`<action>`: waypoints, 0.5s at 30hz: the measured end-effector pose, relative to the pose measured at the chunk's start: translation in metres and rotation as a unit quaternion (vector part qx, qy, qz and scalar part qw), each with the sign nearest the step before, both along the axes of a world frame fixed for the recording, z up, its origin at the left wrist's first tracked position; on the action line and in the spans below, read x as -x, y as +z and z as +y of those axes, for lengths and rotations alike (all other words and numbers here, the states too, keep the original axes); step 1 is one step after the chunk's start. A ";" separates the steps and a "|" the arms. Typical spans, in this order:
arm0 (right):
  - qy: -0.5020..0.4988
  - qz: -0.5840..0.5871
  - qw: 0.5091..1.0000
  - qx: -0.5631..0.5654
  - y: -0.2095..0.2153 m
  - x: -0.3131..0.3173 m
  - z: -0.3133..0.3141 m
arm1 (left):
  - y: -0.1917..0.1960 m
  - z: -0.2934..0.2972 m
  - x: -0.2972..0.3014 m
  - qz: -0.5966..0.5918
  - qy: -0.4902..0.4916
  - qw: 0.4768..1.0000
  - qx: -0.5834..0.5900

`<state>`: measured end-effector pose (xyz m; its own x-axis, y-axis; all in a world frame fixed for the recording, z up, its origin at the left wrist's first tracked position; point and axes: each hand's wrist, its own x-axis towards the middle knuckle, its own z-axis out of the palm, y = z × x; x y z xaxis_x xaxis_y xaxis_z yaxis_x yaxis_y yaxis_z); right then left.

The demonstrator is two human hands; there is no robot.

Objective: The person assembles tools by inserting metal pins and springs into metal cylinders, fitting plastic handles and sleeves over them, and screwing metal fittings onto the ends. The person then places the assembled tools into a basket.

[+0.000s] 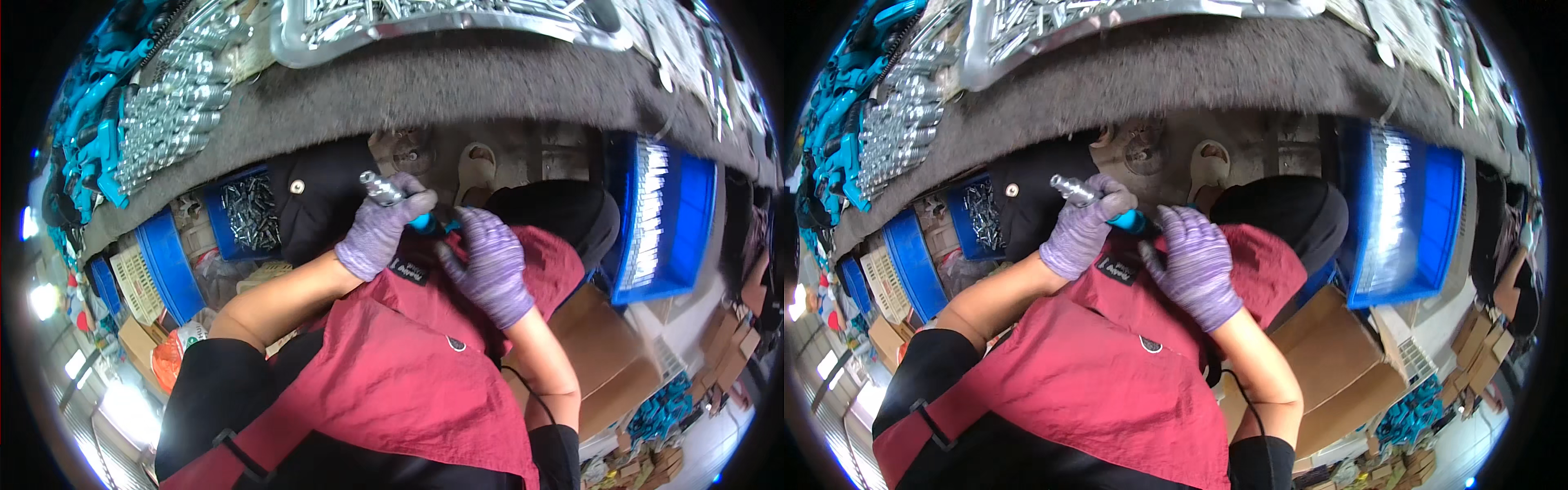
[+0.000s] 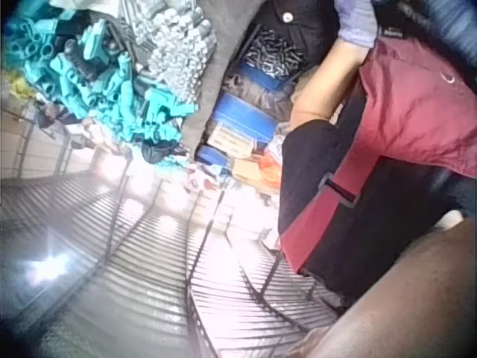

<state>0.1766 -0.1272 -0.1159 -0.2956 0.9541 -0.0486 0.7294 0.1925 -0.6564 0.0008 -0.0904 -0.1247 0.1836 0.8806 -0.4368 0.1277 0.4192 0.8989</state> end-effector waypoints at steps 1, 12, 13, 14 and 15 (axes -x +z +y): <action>0.015 -0.003 1.000 0.019 -0.010 0.006 0.006 | -0.016 0.000 0.012 0.087 -0.036 0.995 -0.044; 0.190 0.035 0.962 0.192 -0.047 0.036 0.077 | -0.064 0.034 0.053 0.202 -0.157 0.966 0.021; 0.204 0.034 0.960 0.190 -0.048 0.038 0.082 | -0.063 0.036 0.053 0.205 -0.142 0.968 0.023; 0.201 0.054 0.962 0.175 -0.052 0.041 0.083 | -0.061 0.037 0.052 0.075 -0.031 0.995 0.049; 0.202 0.074 0.964 0.158 -0.057 0.041 0.083 | -0.057 0.038 0.052 -0.056 0.084 0.993 0.068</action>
